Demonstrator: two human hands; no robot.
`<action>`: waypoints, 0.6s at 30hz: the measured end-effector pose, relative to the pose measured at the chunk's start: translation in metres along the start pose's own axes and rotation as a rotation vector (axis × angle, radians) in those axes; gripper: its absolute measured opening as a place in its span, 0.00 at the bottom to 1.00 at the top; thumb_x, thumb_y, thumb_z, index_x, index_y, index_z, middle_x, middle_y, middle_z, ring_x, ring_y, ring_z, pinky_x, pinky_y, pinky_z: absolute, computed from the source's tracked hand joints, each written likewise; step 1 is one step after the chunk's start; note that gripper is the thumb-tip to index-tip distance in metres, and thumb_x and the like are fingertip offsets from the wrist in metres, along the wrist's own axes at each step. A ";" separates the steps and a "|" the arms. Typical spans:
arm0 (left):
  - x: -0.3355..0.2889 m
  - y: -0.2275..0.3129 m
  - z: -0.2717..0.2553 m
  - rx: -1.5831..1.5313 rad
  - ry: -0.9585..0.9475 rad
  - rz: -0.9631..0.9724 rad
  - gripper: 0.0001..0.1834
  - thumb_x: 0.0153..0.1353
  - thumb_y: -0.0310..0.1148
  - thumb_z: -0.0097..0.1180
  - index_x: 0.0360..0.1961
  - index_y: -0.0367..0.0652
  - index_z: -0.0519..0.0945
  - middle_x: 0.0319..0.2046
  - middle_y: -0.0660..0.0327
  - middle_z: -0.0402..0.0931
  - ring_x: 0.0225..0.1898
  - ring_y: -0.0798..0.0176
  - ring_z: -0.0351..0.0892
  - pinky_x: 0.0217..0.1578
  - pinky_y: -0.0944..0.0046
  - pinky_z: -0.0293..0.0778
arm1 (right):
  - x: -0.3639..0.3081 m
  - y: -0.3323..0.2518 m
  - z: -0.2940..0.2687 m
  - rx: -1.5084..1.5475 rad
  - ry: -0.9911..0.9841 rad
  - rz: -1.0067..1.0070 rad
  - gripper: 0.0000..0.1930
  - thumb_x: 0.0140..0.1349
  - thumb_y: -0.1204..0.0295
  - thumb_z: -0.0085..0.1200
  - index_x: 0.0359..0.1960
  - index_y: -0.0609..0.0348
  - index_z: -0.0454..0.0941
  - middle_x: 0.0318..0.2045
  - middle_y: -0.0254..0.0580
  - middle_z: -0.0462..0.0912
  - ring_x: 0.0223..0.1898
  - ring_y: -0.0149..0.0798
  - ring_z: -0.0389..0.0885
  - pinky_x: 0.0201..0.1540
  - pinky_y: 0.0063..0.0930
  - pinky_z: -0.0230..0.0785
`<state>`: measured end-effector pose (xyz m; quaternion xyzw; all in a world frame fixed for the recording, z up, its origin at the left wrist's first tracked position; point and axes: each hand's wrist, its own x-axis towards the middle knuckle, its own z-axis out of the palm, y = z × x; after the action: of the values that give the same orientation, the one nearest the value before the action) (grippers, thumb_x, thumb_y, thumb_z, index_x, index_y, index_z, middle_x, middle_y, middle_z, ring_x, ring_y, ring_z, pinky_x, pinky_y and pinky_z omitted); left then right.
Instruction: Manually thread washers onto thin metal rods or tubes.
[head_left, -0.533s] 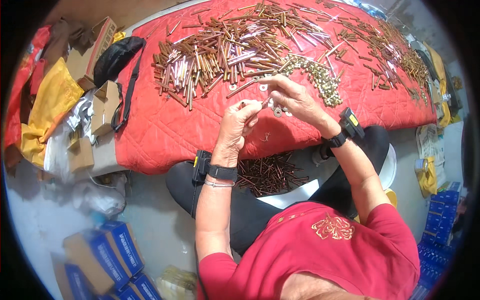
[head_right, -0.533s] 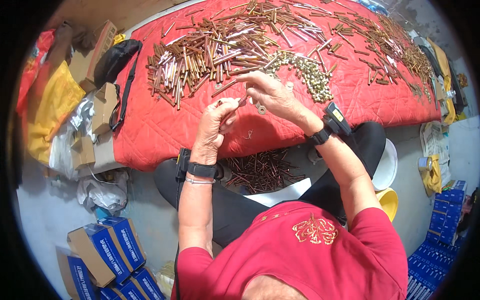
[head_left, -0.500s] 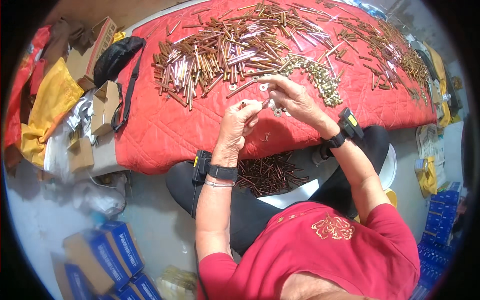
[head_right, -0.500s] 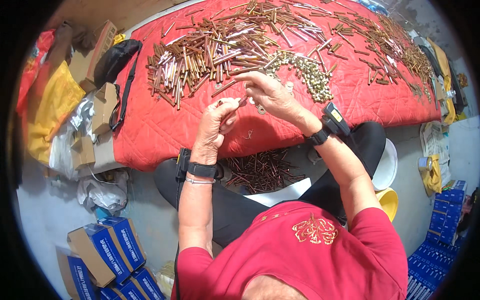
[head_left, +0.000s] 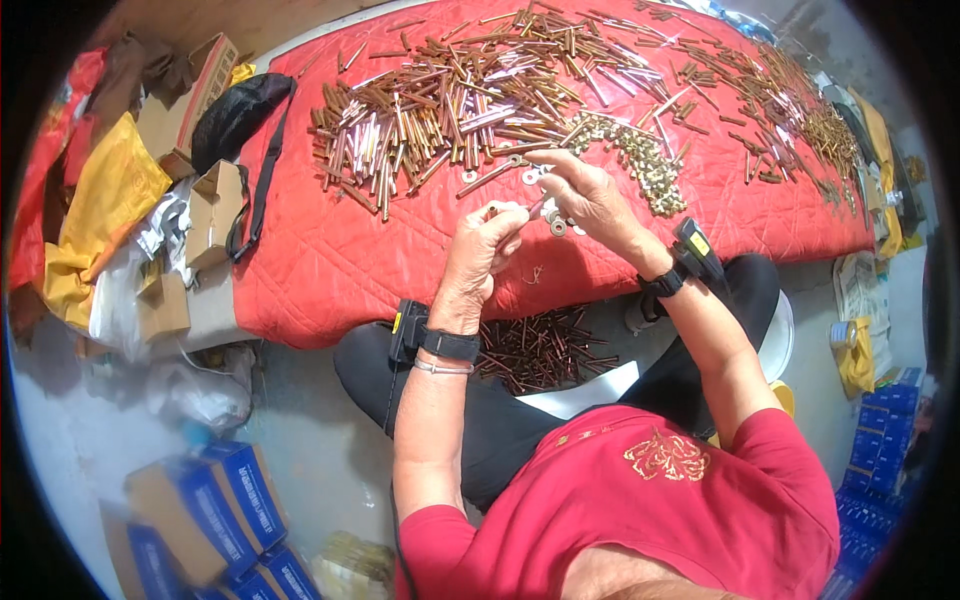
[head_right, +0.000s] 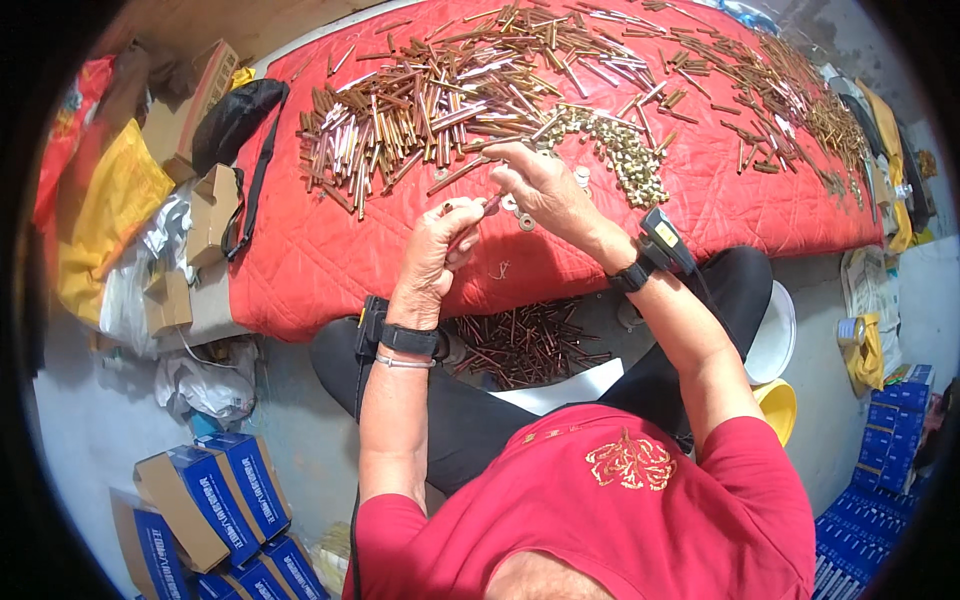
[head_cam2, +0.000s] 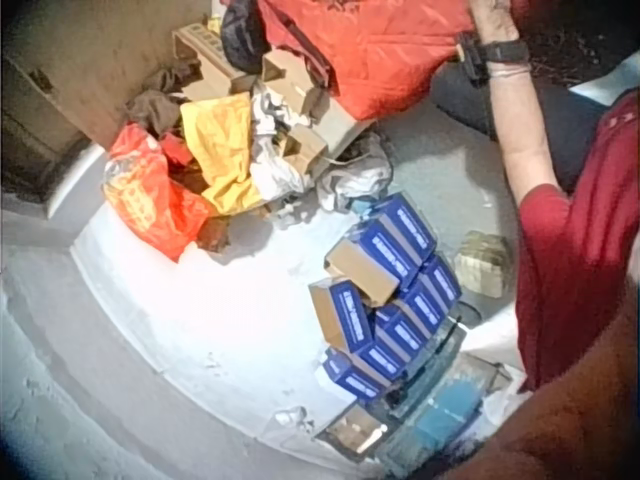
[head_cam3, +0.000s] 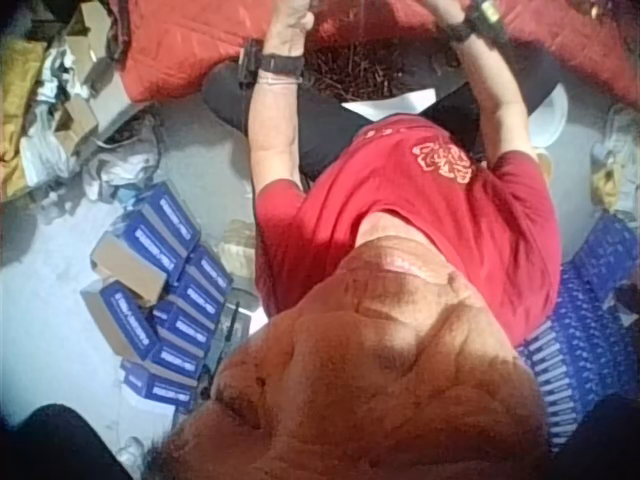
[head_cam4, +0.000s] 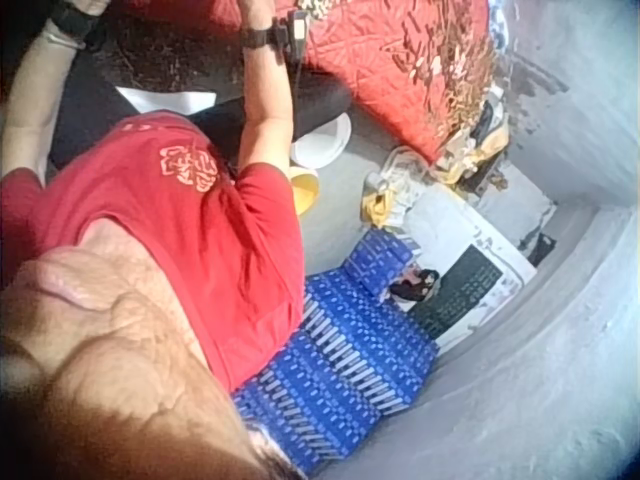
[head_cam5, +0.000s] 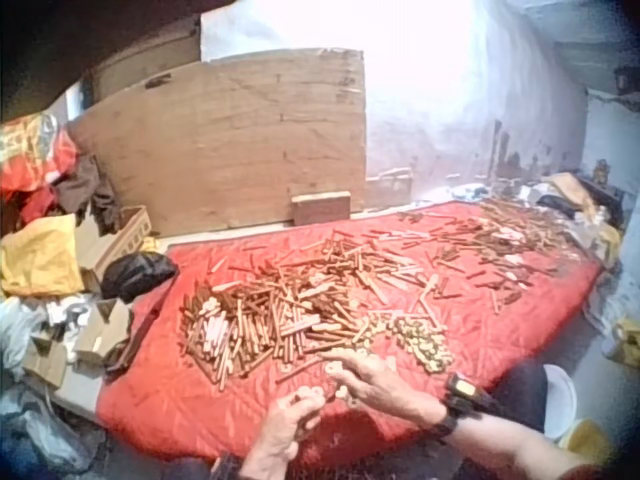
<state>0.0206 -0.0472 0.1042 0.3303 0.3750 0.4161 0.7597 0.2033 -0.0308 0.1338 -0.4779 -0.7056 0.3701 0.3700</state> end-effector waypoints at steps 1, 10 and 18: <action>0.000 0.000 -0.001 -0.013 -0.011 -0.010 0.05 0.57 0.33 0.58 0.32 0.44 0.78 0.15 0.75 0.64 0.12 0.82 0.56 0.11 0.79 0.46 | -0.003 -0.002 0.000 0.045 0.015 -0.023 0.17 0.64 0.75 0.48 0.55 0.56 0.70 0.32 0.37 0.75 0.29 0.28 0.73 0.33 0.24 0.68; 0.002 -0.001 -0.001 -0.040 -0.019 -0.019 0.05 0.57 0.33 0.58 0.32 0.45 0.78 0.15 0.76 0.63 0.12 0.83 0.56 0.11 0.79 0.46 | -0.004 0.001 0.002 0.014 0.061 -0.060 0.15 0.63 0.73 0.49 0.52 0.57 0.72 0.34 0.40 0.76 0.31 0.30 0.74 0.35 0.25 0.68; 0.003 -0.001 -0.001 -0.026 -0.037 -0.021 0.05 0.58 0.33 0.57 0.33 0.44 0.77 0.15 0.76 0.63 0.13 0.82 0.56 0.11 0.79 0.46 | -0.002 0.007 0.005 -0.048 0.109 -0.259 0.16 0.63 0.71 0.51 0.53 0.57 0.71 0.34 0.41 0.78 0.31 0.29 0.76 0.33 0.25 0.68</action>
<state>0.0211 -0.0446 0.1020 0.3242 0.3588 0.4067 0.7751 0.2025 -0.0314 0.1251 -0.4108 -0.7489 0.2758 0.4408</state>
